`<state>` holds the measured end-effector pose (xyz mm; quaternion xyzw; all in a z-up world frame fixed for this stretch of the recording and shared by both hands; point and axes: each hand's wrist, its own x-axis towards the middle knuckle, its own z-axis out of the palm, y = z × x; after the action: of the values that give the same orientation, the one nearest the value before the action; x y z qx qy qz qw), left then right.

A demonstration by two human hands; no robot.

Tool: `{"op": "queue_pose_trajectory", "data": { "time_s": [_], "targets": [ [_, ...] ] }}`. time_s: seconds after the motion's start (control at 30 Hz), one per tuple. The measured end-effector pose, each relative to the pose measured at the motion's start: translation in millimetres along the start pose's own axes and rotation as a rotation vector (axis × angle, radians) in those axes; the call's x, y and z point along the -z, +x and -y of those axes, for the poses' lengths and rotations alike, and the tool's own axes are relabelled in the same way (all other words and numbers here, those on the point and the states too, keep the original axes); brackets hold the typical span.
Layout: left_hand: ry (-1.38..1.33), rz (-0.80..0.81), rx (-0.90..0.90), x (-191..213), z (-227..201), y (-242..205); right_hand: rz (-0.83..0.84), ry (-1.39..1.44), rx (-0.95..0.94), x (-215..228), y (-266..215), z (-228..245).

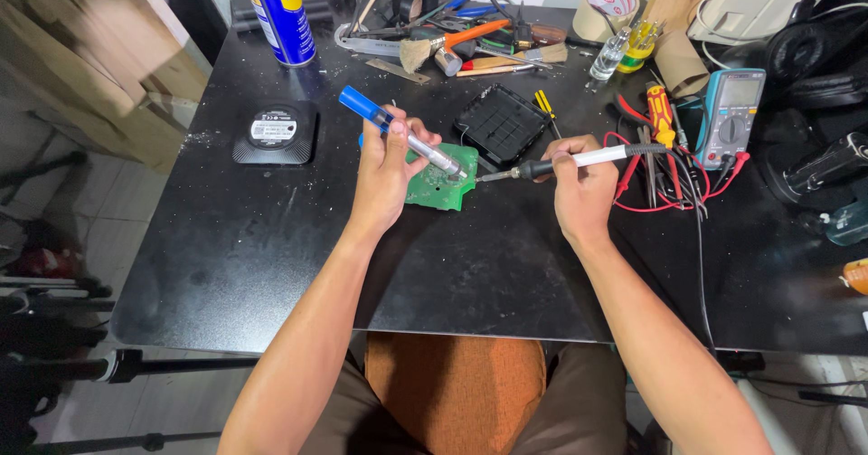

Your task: The person solders components onto a circuit board using a soldering iron and a solder sucker to remove excess solder, holding the board by hand to reposition it.

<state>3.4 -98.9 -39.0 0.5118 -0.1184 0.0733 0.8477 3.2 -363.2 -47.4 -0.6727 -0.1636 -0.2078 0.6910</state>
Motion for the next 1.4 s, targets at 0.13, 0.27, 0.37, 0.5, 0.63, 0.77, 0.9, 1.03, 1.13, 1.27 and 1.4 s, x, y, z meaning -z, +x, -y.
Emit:
{"op": "queue_pose_trajectory", "data": {
  "time_s": [0.13, 0.27, 0.37, 0.5, 0.63, 0.77, 0.9, 1.03, 1.13, 1.27, 1.4],
  "targets": [
    [0.039, -0.003, -0.002, -1, -2, -2, -0.007, -0.012, -0.009, 0, 0, 1],
    [0.060, 0.025, -0.008, -2, -1, -3, -0.014, -0.021, -0.024, -1, 0, 2],
    [0.050, 0.039, -0.014, -2, 0, -4, -0.019, -0.022, -0.029, 0, 0, 1],
    [0.011, 0.071, -0.021, -4, 2, -4, -0.018, -0.011, -0.022, 0, 0, 0],
    [0.016, 0.073, -0.027, -6, 4, -4, -0.017, -0.007, -0.020, 0, 1, -1],
    [0.034, 0.084, -0.022, -8, 2, -6, -0.015, -0.009, -0.021, 0, 0, 1],
    [0.068, 0.080, -0.020, -10, 1, -6, -0.008, -0.004, -0.012, -1, -1, 2],
    [0.060, 0.089, -0.026, -11, 1, -6, -0.015, -0.016, -0.015, -1, 0, 2],
    [0.080, 0.091, -0.028, -11, 1, -7, -0.012, -0.006, -0.009, 0, 0, 1],
    [0.098, 0.106, -0.058, -13, 2, -7, -0.016, 0.013, -0.022, 0, -1, -3],
    [0.106, 0.107, -0.059, -16, 4, -7, -0.022, -0.012, -0.012, 1, 0, -5]
  ]
}}
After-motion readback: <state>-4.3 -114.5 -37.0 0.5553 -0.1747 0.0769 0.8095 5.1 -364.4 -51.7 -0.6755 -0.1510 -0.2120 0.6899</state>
